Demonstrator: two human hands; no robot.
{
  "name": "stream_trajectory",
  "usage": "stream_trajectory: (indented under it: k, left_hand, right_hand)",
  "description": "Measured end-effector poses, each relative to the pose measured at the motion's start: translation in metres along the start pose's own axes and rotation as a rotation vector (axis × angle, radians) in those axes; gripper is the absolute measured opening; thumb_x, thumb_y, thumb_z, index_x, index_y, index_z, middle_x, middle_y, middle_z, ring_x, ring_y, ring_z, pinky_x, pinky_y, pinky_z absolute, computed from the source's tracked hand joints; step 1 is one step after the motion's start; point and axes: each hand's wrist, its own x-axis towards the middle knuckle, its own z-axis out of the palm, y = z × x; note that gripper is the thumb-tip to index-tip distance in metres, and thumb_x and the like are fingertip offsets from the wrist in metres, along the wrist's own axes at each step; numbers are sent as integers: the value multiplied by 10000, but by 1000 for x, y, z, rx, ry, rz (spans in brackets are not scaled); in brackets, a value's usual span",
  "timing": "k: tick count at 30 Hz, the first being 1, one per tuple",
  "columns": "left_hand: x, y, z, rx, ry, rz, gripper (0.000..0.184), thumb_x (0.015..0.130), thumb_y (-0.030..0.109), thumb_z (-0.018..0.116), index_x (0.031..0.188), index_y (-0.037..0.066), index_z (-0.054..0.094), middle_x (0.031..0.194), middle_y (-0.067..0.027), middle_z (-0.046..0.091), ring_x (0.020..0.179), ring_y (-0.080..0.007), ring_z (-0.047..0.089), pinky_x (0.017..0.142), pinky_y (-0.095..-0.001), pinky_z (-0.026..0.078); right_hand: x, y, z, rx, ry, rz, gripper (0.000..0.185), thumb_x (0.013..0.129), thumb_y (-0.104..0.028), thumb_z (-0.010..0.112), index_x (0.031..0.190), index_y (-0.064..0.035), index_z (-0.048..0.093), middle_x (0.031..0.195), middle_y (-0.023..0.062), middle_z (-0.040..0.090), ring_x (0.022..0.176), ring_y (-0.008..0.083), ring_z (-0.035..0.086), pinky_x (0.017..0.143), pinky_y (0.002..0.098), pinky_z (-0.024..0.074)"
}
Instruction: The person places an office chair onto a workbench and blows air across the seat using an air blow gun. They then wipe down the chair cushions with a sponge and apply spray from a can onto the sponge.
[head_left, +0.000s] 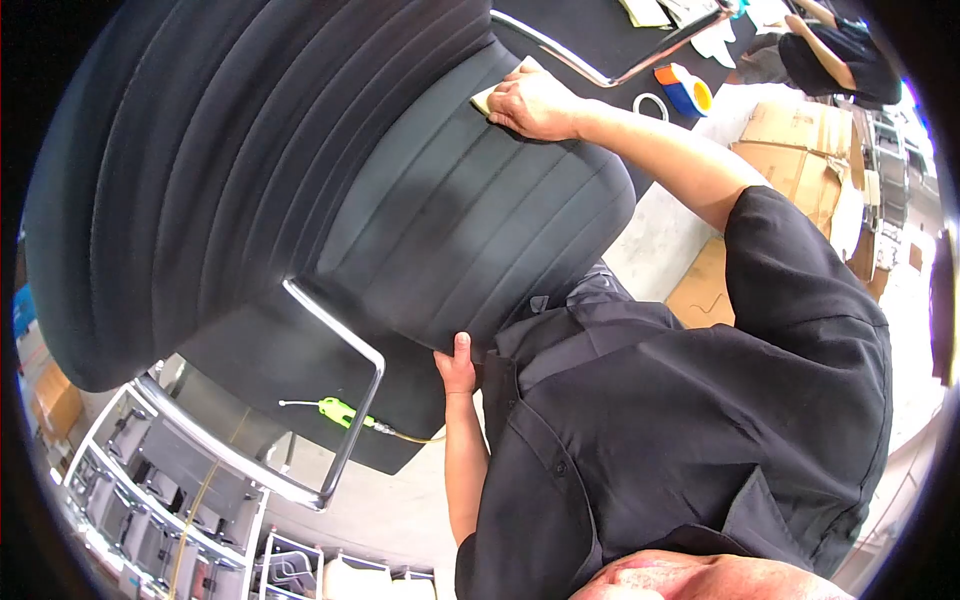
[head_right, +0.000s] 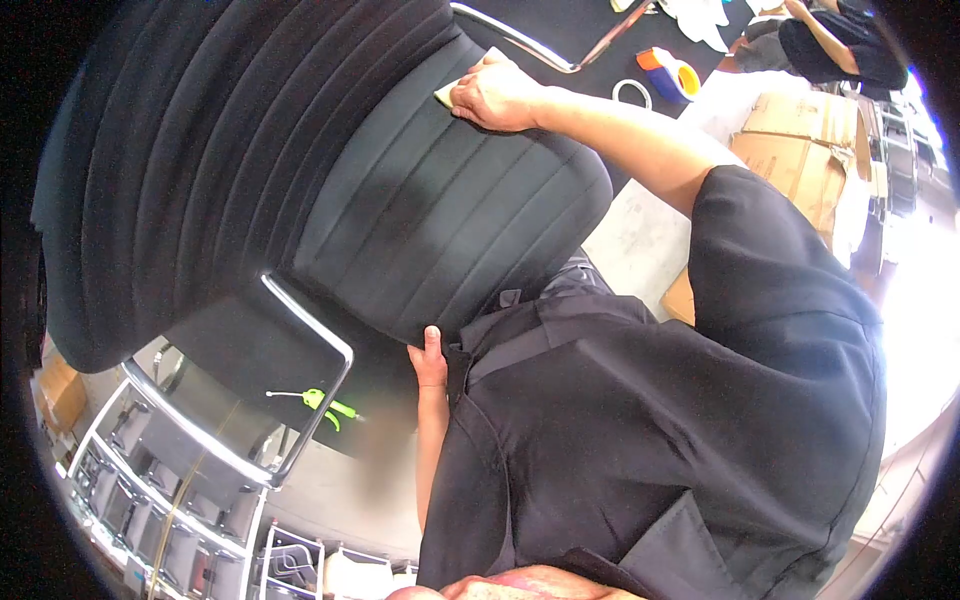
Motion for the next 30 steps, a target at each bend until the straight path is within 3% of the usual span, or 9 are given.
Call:
stream_trajectory:
  k: [6, 10, 12, 14, 18, 21, 24, 28, 30]
  left_hand:
    - [-2, -6, 2, -7, 17, 45, 655, 928, 413, 764, 1302, -92, 580, 1274, -182, 655, 1147, -283, 619, 1029, -388, 455]
    - [3, -8, -3, 51, -45, 24, 611, 930, 399, 754, 1255, -99, 617, 1248, -186, 677, 1143, -287, 633, 1015, -388, 465]
    - [3, -19, -7, 81, -78, -4, 601, 931, 395, 751, 1240, -104, 624, 1247, -188, 681, 1142, -286, 638, 1011, -388, 468]
    - [4, -20, -6, 92, -53, -17, 603, 932, 399, 753, 1240, -103, 625, 1238, -178, 686, 1132, -279, 643, 1006, -390, 473]
    - [-4, 11, 6, -13, 8, 48, 605, 928, 406, 759, 1235, -98, 628, 1225, -170, 690, 1119, -272, 646, 1003, -393, 476]
    - [0, -2, -1, 42, -64, -95, 700, 943, 394, 751, 1381, -92, 501, 1373, -168, 582, 1222, -274, 563, 1087, -382, 408]
    - [7, -26, -5, -14, -80, 50, 636, 910, 435, 773, 1237, -92, 627, 1214, -153, 687, 1093, -260, 640, 994, -385, 475]
    - [-1, 5, -2, 25, -104, -38, 729, 934, 436, 753, 1366, -99, 509, 1357, -169, 590, 1210, -272, 569, 1069, -371, 422]
    - [0, 9, -2, 52, -101, -50, 737, 930, 451, 753, 1357, -102, 518, 1347, -169, 596, 1204, -272, 572, 1063, -369, 427]
  right_hand:
    - [33, -85, 37, 128, -79, -113, 287, 890, -273, 657, 676, -106, 564, 649, 93, 598, 661, 330, 624, 647, 431, 443]
    - [46, -168, 65, 356, -14, -196, 158, 893, -332, 662, 824, -190, 662, 663, 16, 640, 677, 214, 654, 733, 378, 389]
    - [40, -156, 71, 493, 84, -261, 159, 905, -320, 645, 811, -192, 651, 644, 23, 626, 700, 218, 667, 762, 393, 414]
    - [31, -123, 43, 141, -99, -300, 180, 919, -321, 626, 825, -172, 660, 677, 66, 656, 692, 243, 674, 731, 401, 450]
    - [10, -19, 0, 58, -211, 129, 316, 951, -319, 563, 791, -71, 676, 752, 168, 698, 720, 375, 692, 655, 475, 521]
    - [7, 15, -4, -64, -193, 103, 316, 944, -321, 563, 776, -84, 689, 755, 148, 704, 728, 370, 700, 686, 495, 514]
    - [29, -51, 10, -128, -298, 227, 232, 899, -281, 598, 718, -150, 661, 647, 94, 664, 609, 294, 677, 599, 451, 450]
    - [47, -164, 73, 194, -64, -259, 137, 707, -276, 665, 647, -208, 562, 572, -19, 589, 565, 186, 616, 600, 444, 381]
    - [56, -217, 62, 111, -8, -222, 133, 655, -227, 661, 578, -172, 567, 549, -2, 553, 554, 230, 595, 573, 467, 470]
